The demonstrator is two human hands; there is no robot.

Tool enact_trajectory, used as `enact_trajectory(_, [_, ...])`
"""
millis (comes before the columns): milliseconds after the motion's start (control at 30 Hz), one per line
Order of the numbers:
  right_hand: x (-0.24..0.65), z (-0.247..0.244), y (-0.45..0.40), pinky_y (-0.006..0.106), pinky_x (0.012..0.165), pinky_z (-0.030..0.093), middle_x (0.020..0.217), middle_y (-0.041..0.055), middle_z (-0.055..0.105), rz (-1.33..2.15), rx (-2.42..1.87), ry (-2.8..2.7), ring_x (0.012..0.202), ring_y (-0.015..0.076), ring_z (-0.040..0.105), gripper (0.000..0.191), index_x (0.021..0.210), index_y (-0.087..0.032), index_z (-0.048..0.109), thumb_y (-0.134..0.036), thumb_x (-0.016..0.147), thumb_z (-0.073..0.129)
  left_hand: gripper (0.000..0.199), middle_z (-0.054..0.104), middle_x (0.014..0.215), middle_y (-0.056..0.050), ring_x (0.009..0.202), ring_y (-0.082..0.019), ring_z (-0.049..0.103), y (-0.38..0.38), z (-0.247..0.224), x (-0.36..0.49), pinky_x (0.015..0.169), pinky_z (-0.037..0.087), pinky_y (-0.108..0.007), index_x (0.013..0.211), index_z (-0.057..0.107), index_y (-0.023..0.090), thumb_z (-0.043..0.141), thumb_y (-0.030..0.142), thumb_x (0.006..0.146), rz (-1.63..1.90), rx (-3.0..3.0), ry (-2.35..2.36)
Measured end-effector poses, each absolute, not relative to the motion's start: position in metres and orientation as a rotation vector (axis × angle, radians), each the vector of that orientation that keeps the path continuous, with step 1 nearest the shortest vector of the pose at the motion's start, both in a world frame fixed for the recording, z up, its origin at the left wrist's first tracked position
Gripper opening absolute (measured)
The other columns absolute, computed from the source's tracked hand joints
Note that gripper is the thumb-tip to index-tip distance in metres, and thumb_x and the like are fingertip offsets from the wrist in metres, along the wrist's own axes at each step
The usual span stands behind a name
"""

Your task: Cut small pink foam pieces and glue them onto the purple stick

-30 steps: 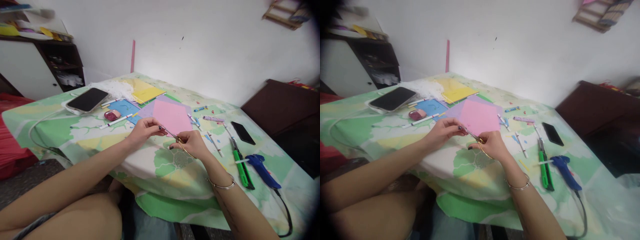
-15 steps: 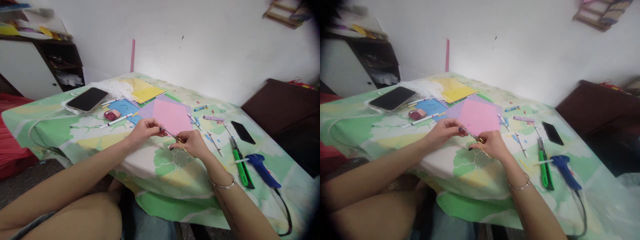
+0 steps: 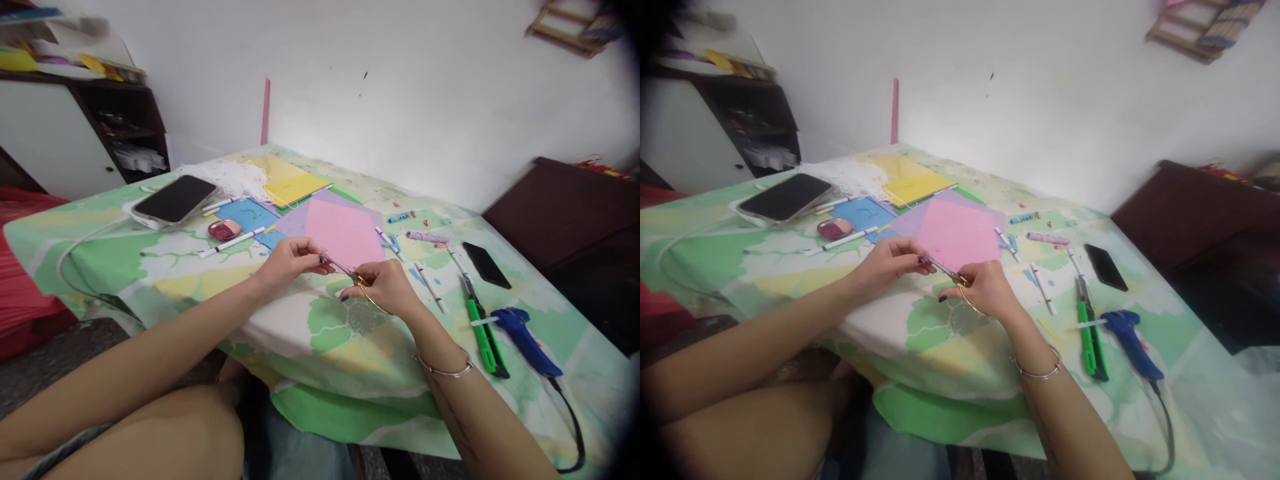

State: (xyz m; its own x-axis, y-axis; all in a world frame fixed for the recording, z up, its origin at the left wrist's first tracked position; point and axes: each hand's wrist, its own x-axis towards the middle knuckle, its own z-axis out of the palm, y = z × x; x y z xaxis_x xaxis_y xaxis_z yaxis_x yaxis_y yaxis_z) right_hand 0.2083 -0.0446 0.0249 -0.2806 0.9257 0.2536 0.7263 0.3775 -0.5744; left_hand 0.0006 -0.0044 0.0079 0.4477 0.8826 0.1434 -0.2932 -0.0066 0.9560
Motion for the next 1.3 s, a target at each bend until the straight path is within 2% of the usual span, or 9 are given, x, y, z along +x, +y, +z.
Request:
enact_trajectory(100, [0.207, 0.026, -0.045, 0.023, 0.044, 0.016, 0.045, -0.0062, 0.029, 0.522, -1.45, -1.979, 0.048, 0.0065, 0.023, 0.054, 0.047, -0.016, 0.044, -0.059, 0.062, 0.073, 0.009, 0.071, 0.073, -0.006, 0.072, -0.016, 0.068, -0.004, 0.007, 0.0, 0.069, 0.053, -0.027, 0.073, 0.067, 0.01, 0.069, 0.018, 0.07, 1.011, 1.273, 0.613])
enact_trajectory(267, [0.196, 0.025, -0.048, 0.02, 0.033, 0.023, 0.039, -0.005, 0.043, 0.911, -1.449, -1.649, 0.033, 0.0061, 0.033, 0.038, 0.064, -0.014, 0.06, -0.05, 0.068, 0.069, 0.009, 0.07, 0.07, -0.006, 0.071, -0.016, 0.068, -0.004, 0.008, 0.001, 0.068, 0.052, -0.026, 0.073, 0.068, 0.012, 0.069, 0.02, 0.07, 0.949, 1.318, 0.685])
enact_trajectory(500, [0.174, 0.015, -0.049, 0.017, 0.028, 0.027, 0.039, -0.0059, 0.051, 1.098, -1.355, -1.481, 0.028, 0.0062, 0.038, 0.032, 0.08, -0.014, 0.063, -0.037, 0.062, 0.075, 0.01, 0.07, 0.07, -0.005, 0.066, -0.014, 0.065, -0.004, 0.007, 0.003, 0.065, 0.05, -0.026, 0.074, 0.068, 0.011, 0.068, 0.019, 0.069, 0.874, 1.44, 0.712])
enact_trajectory(633, [0.169, 0.012, -0.048, 0.016, 0.029, 0.03, 0.04, -0.0059, 0.052, 1.091, -1.345, -1.481, 0.03, 0.0069, 0.042, 0.024, 0.077, -0.015, 0.061, -0.031, 0.062, 0.07, 0.01, 0.068, 0.072, -0.004, 0.065, -0.014, 0.064, -0.003, 0.002, 0.002, 0.065, 0.049, -0.026, 0.076, 0.069, 0.012, 0.067, 0.019, 0.069, 0.852, 1.478, 0.701])
enact_trajectory(833, [0.17, 0.01, -0.046, 0.016, 0.027, 0.027, 0.038, -0.0072, 0.05, 1.149, -1.334, -1.436, 0.027, 0.006, 0.038, 0.015, 0.075, -0.016, 0.06, -0.025, 0.063, 0.063, 0.01, 0.069, 0.069, -0.004, 0.065, -0.015, 0.065, -0.004, 0.003, 0.002, 0.065, 0.05, -0.027, 0.075, 0.068, 0.012, 0.067, 0.017, 0.067, 0.838, 1.465, 0.727])
enact_trajectory(1067, [0.169, 0.013, -0.047, 0.016, 0.027, 0.022, 0.035, -0.0074, 0.047, 1.163, -1.283, -1.321, 0.026, 0.004, 0.031, 0.016, 0.071, -0.015, 0.061, -0.029, 0.065, 0.065, 0.008, 0.068, 0.073, -0.004, 0.071, -0.016, 0.068, -0.005, 0.006, 0.001, 0.066, 0.051, -0.026, 0.077, 0.067, 0.013, 0.061, 0.015, 0.071, 0.848, 1.446, 0.644])
enact_trajectory(1300, [0.168, 0.016, -0.05, 0.017, 0.028, 0.023, 0.038, -0.0071, 0.047, 1.143, -1.248, -1.344, 0.028, 0.0041, 0.032, 0.022, 0.07, -0.015, 0.06, -0.036, 0.067, 0.067, 0.02, 0.068, 0.079, -0.004, 0.073, -0.016, 0.066, -0.004, 0.004, 0.001, 0.064, 0.051, -0.026, 0.083, 0.067, 0.014, 0.073, 0.028, 0.071, 0.895, 1.489, 0.612])
